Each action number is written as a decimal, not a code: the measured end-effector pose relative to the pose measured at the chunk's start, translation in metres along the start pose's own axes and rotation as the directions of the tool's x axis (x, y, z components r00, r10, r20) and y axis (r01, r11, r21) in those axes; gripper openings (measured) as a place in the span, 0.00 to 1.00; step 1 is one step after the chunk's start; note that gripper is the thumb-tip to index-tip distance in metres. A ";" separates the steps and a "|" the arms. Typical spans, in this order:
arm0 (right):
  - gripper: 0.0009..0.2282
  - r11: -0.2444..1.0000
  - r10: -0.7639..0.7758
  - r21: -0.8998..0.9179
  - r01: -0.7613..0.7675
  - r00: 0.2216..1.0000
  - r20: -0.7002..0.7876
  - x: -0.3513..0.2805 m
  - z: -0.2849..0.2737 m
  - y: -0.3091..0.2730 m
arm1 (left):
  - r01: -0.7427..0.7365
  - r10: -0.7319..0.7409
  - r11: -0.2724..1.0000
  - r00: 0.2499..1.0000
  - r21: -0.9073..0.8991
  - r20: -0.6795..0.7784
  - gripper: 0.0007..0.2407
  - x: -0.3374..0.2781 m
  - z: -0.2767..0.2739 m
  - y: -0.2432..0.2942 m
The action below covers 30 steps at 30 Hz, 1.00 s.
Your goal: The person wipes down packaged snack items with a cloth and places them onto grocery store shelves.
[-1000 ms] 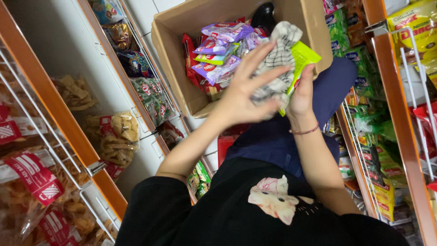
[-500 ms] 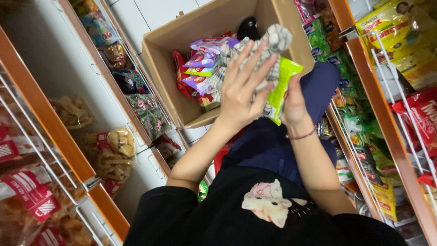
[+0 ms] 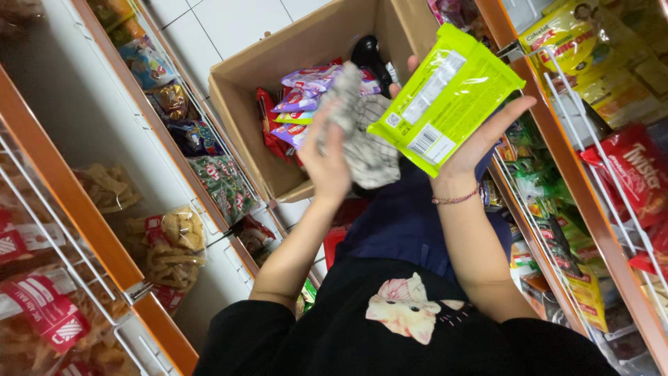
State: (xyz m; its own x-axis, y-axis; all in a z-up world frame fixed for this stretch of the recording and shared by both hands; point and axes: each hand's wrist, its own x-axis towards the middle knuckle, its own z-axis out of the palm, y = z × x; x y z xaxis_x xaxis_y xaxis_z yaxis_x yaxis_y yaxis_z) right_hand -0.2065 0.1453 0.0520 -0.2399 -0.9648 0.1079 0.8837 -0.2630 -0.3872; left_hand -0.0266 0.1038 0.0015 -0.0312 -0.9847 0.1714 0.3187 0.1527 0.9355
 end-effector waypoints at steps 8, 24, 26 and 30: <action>0.27 0.806 -0.251 -0.580 0.120 0.956 -0.152 -0.004 -0.020 0.022 | 0.173 -0.011 0.916 0.912 -0.362 0.410 0.45 -0.012 0.023 0.058; 0.40 0.964 0.158 -0.187 -0.187 0.975 -0.158 -0.030 -0.026 0.005 | -0.872 0.392 0.440 0.401 0.213 0.828 0.20 0.013 0.022 0.070; 0.39 0.932 0.105 -0.334 -0.141 0.987 -0.123 -0.038 -0.033 0.010 | -0.793 0.396 0.547 0.527 0.268 0.752 0.20 0.024 0.023 0.069; 0.37 0.887 0.062 -0.450 -0.107 0.992 -0.114 -0.046 -0.041 0.019 | -0.649 0.333 0.668 0.698 0.364 0.634 0.20 0.028 0.023 0.068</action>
State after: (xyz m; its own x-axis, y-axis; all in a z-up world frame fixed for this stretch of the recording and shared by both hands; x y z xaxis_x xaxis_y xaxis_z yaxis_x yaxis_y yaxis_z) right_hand -0.1952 0.1846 0.0017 -0.2293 -0.9731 -0.0213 0.6284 -0.1313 -0.7667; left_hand -0.0279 0.0888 0.0774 -0.5161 -0.5831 0.6273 -0.1114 0.7719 0.6259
